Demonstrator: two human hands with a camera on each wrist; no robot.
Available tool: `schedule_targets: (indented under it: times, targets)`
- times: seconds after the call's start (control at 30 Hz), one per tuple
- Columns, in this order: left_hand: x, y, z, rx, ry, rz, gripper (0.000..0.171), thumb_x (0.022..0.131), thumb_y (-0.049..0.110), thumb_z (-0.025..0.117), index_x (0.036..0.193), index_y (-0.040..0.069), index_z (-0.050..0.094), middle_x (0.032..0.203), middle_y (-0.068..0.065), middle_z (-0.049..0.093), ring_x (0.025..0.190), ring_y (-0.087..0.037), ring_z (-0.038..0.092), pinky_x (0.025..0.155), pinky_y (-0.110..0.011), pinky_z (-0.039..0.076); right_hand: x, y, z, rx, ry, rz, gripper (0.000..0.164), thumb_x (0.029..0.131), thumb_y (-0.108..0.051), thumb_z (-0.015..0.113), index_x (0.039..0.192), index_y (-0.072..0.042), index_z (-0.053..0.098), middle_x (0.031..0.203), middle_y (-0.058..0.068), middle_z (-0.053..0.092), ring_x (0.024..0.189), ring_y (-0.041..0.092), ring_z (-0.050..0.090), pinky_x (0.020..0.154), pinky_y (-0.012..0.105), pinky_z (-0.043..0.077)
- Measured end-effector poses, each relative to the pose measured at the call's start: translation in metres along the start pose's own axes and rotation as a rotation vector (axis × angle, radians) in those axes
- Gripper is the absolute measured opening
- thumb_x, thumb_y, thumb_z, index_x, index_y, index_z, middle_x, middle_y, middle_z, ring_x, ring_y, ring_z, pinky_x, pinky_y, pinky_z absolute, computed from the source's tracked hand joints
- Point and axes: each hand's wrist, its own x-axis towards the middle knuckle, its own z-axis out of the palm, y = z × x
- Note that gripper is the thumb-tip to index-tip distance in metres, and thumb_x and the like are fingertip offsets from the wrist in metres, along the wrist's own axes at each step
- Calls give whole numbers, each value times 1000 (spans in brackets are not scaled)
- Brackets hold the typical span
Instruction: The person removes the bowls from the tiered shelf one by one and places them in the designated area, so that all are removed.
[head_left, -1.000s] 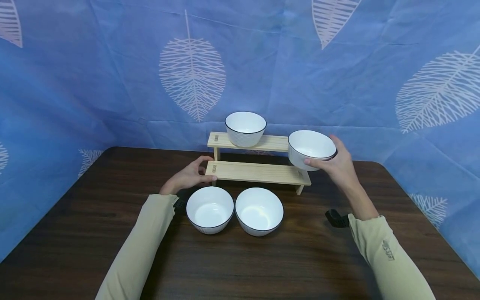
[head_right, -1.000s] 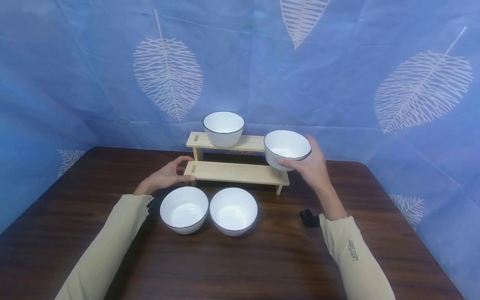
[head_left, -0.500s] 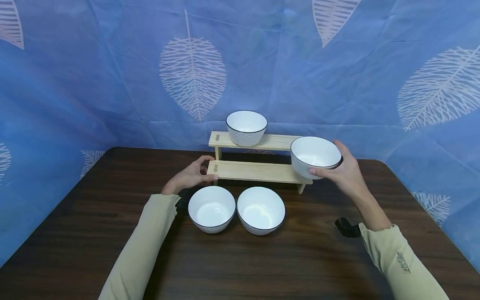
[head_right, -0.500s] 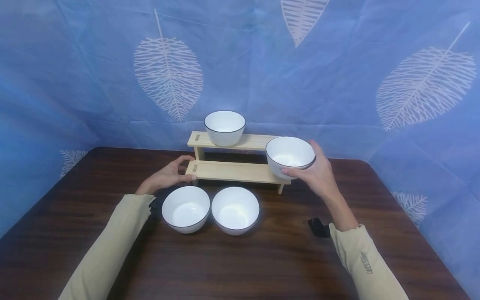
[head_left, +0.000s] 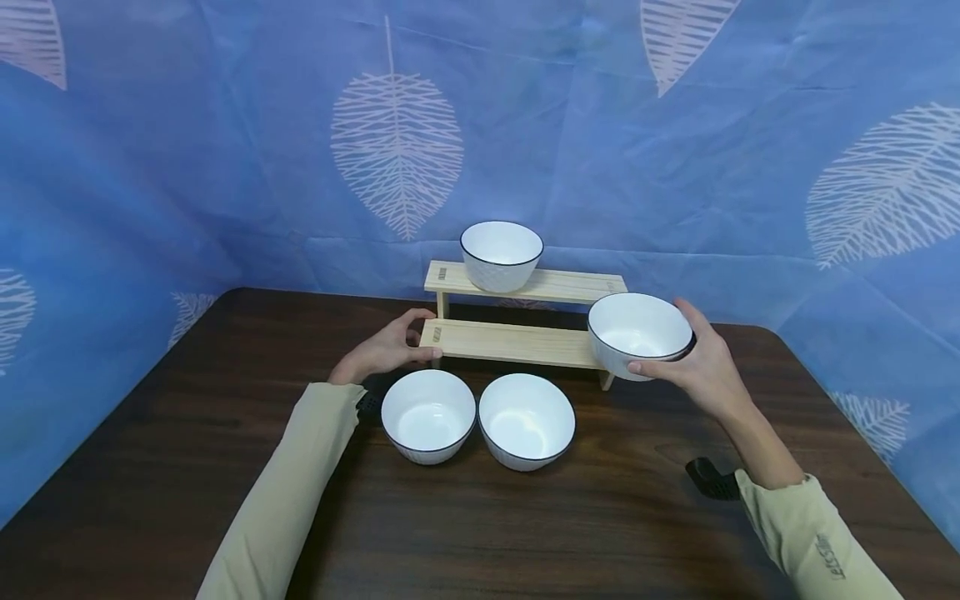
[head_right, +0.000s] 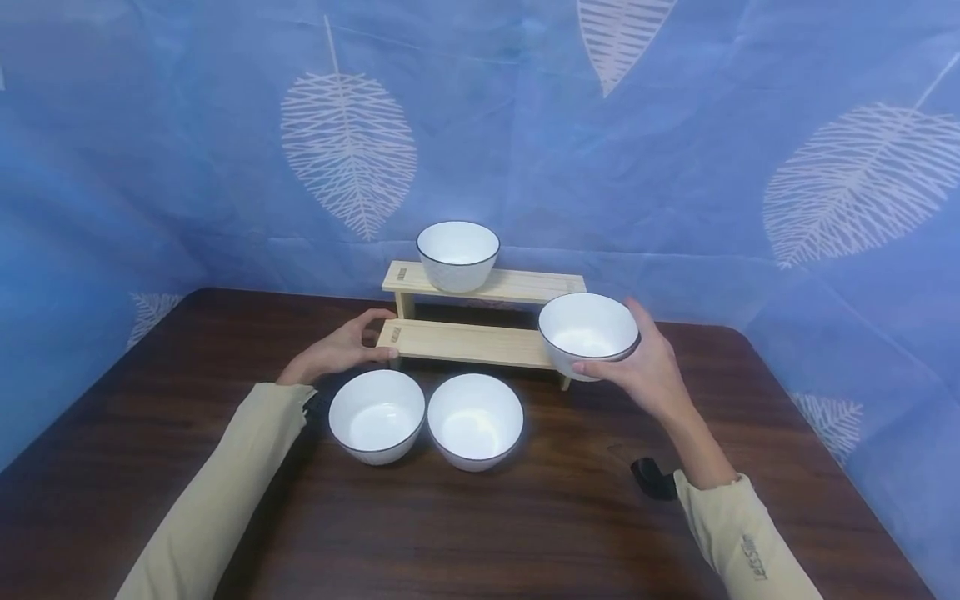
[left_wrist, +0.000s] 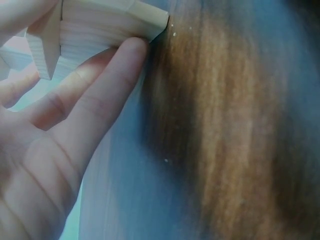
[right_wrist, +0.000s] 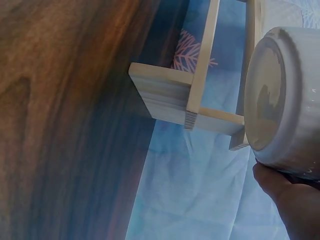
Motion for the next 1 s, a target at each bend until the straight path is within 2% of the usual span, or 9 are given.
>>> schedule_targets:
  times: [0.4,0.67,0.83,1.0]
  targets:
    - [-4,-3,-8,-4,15,-9,74,102,14,72,163,6,31,111,-24,64,86,-17,69,93,-41,62,-2,1,3,-45,-82,2,119,87,-28,89,171,-2,9,168,37,29,148,55,40,106,65,47]
    - [-2,-3,-5,9,6,0,74,102,14,73,162,3,31,108,-23,65,86,-18,69,92,-39,61,-10,6,4,-124,-114,-25,120,82,-30,92,169,2,16,160,37,40,132,53,57,97,56,55]
    - [0,-1,-1,-3,-13,21,74,102,15,73,162,3,31,110,-24,66,88,-19,69,90,-37,60,-17,13,0,-140,-139,-39,121,80,-28,93,169,2,18,159,39,39,127,56,59,92,55,58]
    - [0,0,0,11,-7,19,74,102,15,73,162,3,31,109,-24,65,88,-20,69,88,-36,60,-22,18,-1,-145,-183,-78,120,77,-24,94,168,3,20,153,37,47,125,53,62,89,50,57]
